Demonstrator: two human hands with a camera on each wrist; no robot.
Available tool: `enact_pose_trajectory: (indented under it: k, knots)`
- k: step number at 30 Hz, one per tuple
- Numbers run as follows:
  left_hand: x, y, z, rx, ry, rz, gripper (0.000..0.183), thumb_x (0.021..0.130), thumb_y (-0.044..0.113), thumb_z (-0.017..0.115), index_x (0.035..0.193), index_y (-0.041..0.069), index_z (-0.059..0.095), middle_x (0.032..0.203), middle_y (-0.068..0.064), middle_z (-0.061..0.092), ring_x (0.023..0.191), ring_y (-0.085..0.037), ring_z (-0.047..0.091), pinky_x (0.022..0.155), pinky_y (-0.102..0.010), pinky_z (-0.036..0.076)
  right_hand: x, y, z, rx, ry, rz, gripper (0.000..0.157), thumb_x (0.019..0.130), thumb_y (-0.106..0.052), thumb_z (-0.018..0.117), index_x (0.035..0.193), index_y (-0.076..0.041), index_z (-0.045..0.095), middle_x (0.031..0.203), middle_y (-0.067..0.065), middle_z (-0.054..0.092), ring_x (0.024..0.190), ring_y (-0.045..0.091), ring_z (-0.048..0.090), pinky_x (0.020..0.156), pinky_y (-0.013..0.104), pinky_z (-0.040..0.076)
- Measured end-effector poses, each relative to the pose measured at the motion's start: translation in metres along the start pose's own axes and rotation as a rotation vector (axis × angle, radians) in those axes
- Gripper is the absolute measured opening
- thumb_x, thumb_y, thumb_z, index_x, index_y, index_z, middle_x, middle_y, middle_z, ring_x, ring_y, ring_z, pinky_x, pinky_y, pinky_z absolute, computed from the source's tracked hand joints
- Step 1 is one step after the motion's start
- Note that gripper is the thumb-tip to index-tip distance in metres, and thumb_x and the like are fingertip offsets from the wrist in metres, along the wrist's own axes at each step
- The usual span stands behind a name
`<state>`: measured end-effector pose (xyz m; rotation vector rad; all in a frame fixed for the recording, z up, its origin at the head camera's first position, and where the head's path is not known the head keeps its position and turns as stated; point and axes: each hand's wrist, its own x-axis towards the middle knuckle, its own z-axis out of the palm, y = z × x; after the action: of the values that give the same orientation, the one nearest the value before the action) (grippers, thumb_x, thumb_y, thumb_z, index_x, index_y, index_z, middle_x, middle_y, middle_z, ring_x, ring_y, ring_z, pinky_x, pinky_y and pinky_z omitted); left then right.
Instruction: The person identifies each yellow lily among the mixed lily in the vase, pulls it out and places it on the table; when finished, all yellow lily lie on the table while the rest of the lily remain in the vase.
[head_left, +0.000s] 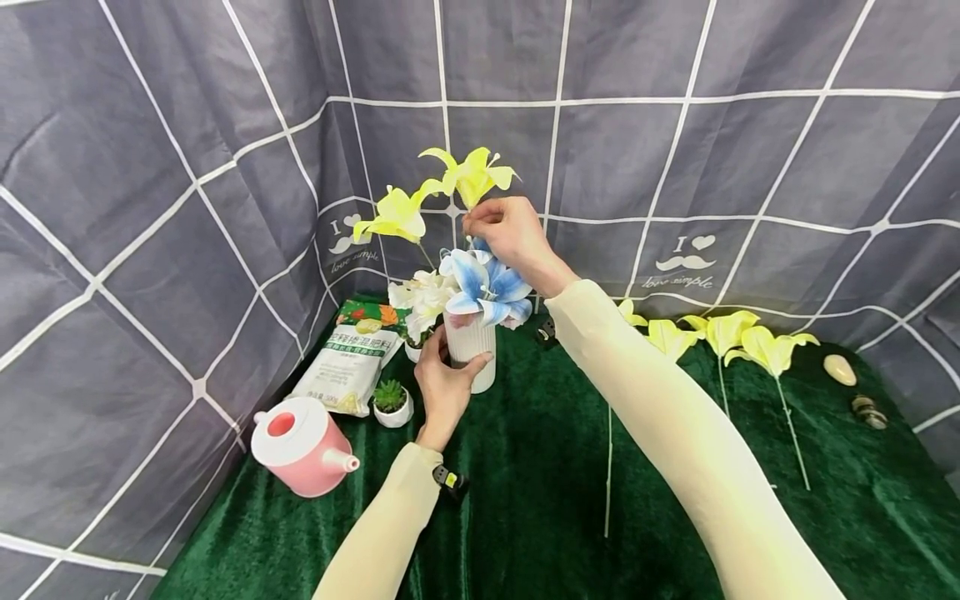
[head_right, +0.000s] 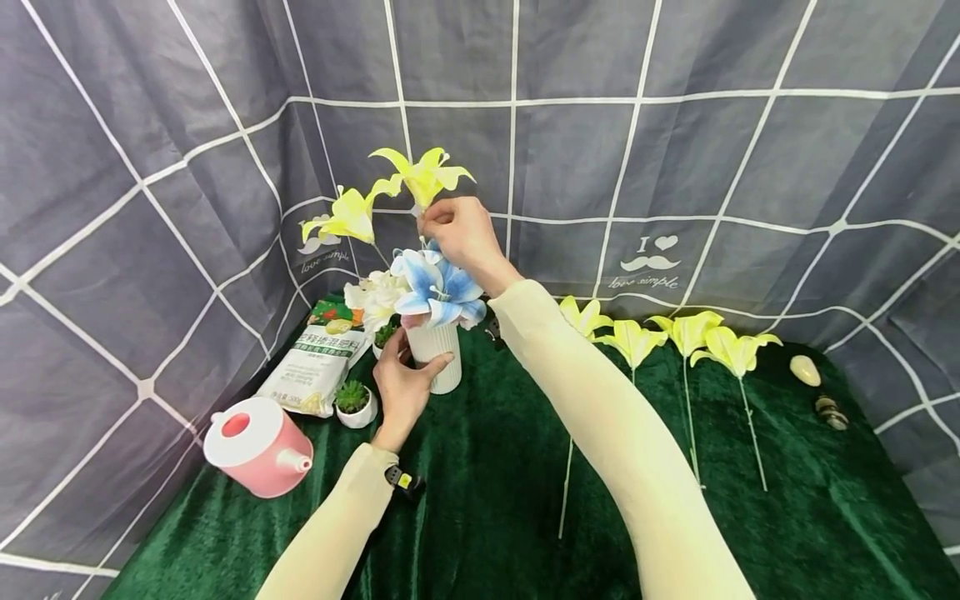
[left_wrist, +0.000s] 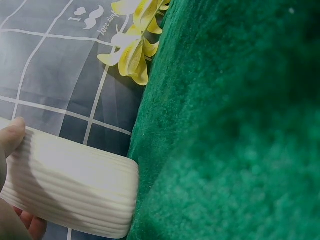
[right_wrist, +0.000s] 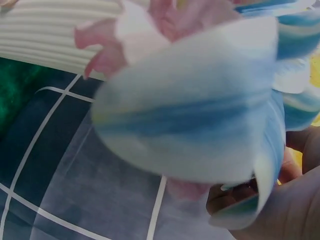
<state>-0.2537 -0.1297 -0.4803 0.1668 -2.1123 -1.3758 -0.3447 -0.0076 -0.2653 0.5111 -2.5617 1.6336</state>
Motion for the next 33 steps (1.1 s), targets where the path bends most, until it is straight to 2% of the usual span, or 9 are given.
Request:
enact_pose_trajectory:
  k: [6, 11, 16, 19, 27, 33]
  knots:
    - [-0.001, 0.0, 0.0, -0.015, -0.003, 0.003, 0.08, 0.072, 0.035, 0.092, 0.139, 0.011, 0.057, 0.127, -0.014, 0.066, 0.113, -0.033, 0.068, 0.097, -0.051, 0.057, -0.003, -0.002, -0.008, -0.01, 0.035, -0.021, 0.015, 0.095, -0.025, 0.071, 0.099, -0.013, 0.078, 0.107, 0.003, 0.077, 0.1, 0.015, 0.068, 0.082, 0.027, 0.051]
    - [-0.001, 0.0, 0.0, -0.02, -0.008, -0.002, 0.081, 0.072, 0.034, 0.092, 0.141, 0.011, 0.056, 0.13, -0.014, 0.065, 0.114, -0.033, 0.068, 0.097, -0.052, 0.056, -0.002, -0.001, -0.015, 0.015, 0.108, -0.061, 0.016, 0.093, -0.027, 0.074, 0.098, -0.013, 0.079, 0.099, 0.001, 0.079, 0.094, 0.011, 0.072, 0.08, 0.023, 0.053]
    - [-0.001, 0.0, 0.0, -0.027, -0.005, -0.001, 0.081, 0.072, 0.033, 0.092, 0.141, 0.011, 0.056, 0.13, -0.015, 0.065, 0.113, -0.033, 0.068, 0.096, -0.052, 0.057, -0.002, 0.0, -0.024, 0.139, 0.144, -0.107, 0.016, 0.091, -0.023, 0.076, 0.094, -0.008, 0.078, 0.083, 0.001, 0.078, 0.08, 0.01, 0.075, 0.081, 0.026, 0.059]
    - [-0.001, 0.0, 0.0, -0.03, -0.006, -0.004, 0.081, 0.073, 0.033, 0.092, 0.141, 0.01, 0.056, 0.13, -0.015, 0.064, 0.114, -0.034, 0.068, 0.096, -0.052, 0.057, -0.002, -0.001, -0.029, 0.203, 0.159, -0.119, 0.016, 0.091, -0.02, 0.076, 0.094, -0.004, 0.077, 0.078, -0.001, 0.076, 0.077, 0.012, 0.075, 0.083, 0.028, 0.061]
    - [-0.001, 0.002, -0.001, 0.001, 0.0, -0.003, 0.083, 0.071, 0.036, 0.093, 0.141, 0.009, 0.056, 0.129, -0.017, 0.065, 0.114, -0.033, 0.068, 0.096, -0.049, 0.058, -0.003, -0.001, -0.039, 0.322, 0.238, -0.148, 0.007, 0.089, -0.008, 0.075, 0.091, -0.001, 0.077, 0.077, -0.004, 0.074, 0.078, 0.022, 0.076, 0.086, 0.031, 0.062]
    - [-0.002, 0.002, 0.0, 0.009, -0.001, -0.009, 0.083, 0.07, 0.036, 0.093, 0.141, 0.01, 0.057, 0.129, -0.016, 0.065, 0.115, -0.033, 0.068, 0.096, -0.049, 0.058, -0.005, -0.003, -0.05, 0.392, 0.289, -0.171, 0.004, 0.087, -0.007, 0.077, 0.083, -0.008, 0.075, 0.082, -0.003, 0.074, 0.073, 0.014, 0.073, 0.082, 0.027, 0.06]
